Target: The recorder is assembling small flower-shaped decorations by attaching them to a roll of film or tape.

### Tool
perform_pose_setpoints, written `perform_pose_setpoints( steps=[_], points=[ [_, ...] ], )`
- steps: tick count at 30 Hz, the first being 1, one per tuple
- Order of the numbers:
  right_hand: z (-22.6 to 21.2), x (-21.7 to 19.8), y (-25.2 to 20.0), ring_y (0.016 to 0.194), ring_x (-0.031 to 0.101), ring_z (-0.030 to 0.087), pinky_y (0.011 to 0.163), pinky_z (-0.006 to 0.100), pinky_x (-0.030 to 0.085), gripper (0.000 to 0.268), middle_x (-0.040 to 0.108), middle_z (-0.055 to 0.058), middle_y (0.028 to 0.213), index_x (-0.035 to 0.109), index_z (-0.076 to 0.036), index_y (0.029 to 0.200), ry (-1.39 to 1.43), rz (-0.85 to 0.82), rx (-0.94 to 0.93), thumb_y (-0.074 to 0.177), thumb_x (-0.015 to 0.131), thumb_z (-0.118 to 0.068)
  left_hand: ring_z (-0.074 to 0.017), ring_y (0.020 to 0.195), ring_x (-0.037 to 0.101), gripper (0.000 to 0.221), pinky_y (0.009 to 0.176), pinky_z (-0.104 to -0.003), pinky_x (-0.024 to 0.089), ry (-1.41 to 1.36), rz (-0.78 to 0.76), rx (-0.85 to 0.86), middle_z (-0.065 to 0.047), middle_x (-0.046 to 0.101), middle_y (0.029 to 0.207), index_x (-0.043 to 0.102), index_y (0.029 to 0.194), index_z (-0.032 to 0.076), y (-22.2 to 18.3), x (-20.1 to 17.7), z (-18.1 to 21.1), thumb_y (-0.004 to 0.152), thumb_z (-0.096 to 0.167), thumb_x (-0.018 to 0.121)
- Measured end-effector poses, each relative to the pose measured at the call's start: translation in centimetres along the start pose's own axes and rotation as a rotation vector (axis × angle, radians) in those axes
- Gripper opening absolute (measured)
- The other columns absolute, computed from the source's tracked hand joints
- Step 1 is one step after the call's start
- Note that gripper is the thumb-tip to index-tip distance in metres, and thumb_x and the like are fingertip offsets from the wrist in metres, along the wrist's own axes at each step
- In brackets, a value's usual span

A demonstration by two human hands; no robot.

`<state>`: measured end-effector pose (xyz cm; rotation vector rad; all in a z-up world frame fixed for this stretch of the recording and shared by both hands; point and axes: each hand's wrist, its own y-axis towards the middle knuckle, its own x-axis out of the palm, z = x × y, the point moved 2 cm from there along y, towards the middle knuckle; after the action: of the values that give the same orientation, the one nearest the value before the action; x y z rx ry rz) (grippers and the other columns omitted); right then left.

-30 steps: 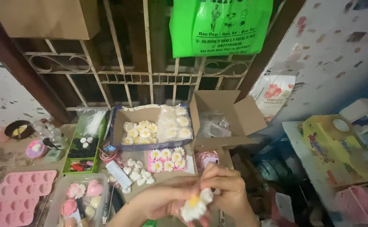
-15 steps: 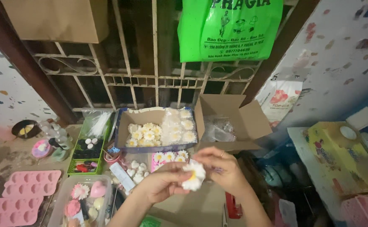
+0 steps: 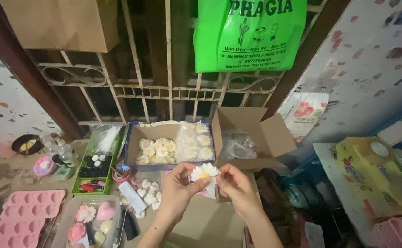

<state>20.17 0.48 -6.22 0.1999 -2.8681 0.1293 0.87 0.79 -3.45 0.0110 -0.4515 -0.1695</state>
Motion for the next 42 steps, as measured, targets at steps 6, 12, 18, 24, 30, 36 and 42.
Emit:
perform_pose_setpoints(
  steps=[6, 12, 18, 24, 30, 36, 42],
  points=[
    [-1.1, 0.0, -0.1, 0.066, 0.042, 0.007, 0.056, 0.024, 0.033, 0.011, 0.053, -0.003, 0.081, 0.057, -0.006, 0.096, 0.166, 0.025, -0.020, 0.097, 0.065, -0.013, -0.0123, 0.083, 0.069, 0.022, 0.069, -0.028, 0.058, -0.065, -0.052, -0.082, -0.008, 0.077, 0.098, 0.064, 0.104, 0.002, 0.3, -0.8, -0.7, 0.086, -0.002, 0.076],
    [-0.1, -0.7, 0.3, 0.062, 0.044, 0.008, 0.050, 0.023, 0.032, 0.012, 0.055, 0.000, 0.080, 0.057, -0.005, 0.097, 0.079, 0.092, -0.171, 0.100, 0.065, -0.012, -0.0120, 0.090, 0.070, 0.024, 0.075, -0.031, 0.061, -0.153, -0.093, -0.143, -0.005, 0.075, 0.104, 0.062, 0.110, 0.004, 0.4, -0.7, -1.0, 0.089, 0.005, 0.075],
    [1.8, 1.6, 0.8, 0.076, 0.056, 0.005, 0.053, 0.020, 0.039, 0.010, 0.061, -0.002, 0.092, 0.060, -0.010, 0.102, 0.086, 0.327, -0.068, 0.095, 0.059, -0.003, -0.0150, 0.094, 0.071, 0.025, 0.079, -0.032, 0.062, -0.173, -0.182, -0.094, -0.006, 0.076, 0.105, 0.063, 0.111, 0.003, 0.4, 0.4, -1.8, 0.089, 0.004, 0.075],
    [2.9, 2.1, 0.7, 0.087, 0.064, 0.010, 0.060, 0.024, 0.051, 0.033, 0.067, 0.002, 0.103, 0.063, -0.011, 0.107, 0.144, 0.340, -0.024, 0.084, 0.050, 0.008, -0.0135, 0.095, 0.069, 0.023, 0.080, -0.032, 0.060, -0.117, -0.154, -0.142, -0.005, 0.074, 0.103, 0.063, 0.112, 0.005, 0.2, 1.1, -0.4, 0.091, 0.006, 0.072],
    [4.8, 1.1, 0.4, 0.085, 0.064, 0.010, 0.061, 0.024, 0.049, 0.026, 0.068, -0.001, 0.106, 0.064, -0.015, 0.115, 0.333, 0.347, 0.147, 0.092, 0.057, -0.006, -0.0138, 0.094, 0.062, 0.027, 0.080, -0.030, 0.055, 0.259, -0.150, -0.036, -0.007, 0.069, 0.099, 0.068, 0.114, 0.005, 0.6, 0.1, -1.2, 0.089, 0.006, 0.078],
    [10.1, -0.4, 0.1, 0.063, 0.048, 0.010, 0.045, 0.023, 0.034, 0.021, 0.059, -0.004, 0.084, 0.064, -0.019, 0.107, 0.795, -0.030, 0.571, 0.098, 0.058, -0.036, -0.0135, 0.084, 0.068, 0.025, 0.065, -0.029, 0.056, 0.046, -0.269, -0.312, -0.003, 0.071, 0.098, 0.055, 0.108, 0.008, 0.1, 1.0, -0.5, 0.088, 0.008, 0.071],
    [10.5, -1.2, -0.9, 0.060, 0.045, 0.010, 0.050, 0.024, 0.033, 0.024, 0.062, 0.002, 0.083, 0.064, -0.014, 0.106, 0.743, 0.155, 0.572, 0.100, 0.058, -0.036, -0.0105, 0.092, 0.068, 0.028, 0.075, -0.026, 0.055, 0.019, -0.409, -0.097, -0.005, 0.072, 0.104, 0.056, 0.111, 0.002, 0.4, 0.6, -1.1, 0.090, -0.003, 0.073]
  ],
)
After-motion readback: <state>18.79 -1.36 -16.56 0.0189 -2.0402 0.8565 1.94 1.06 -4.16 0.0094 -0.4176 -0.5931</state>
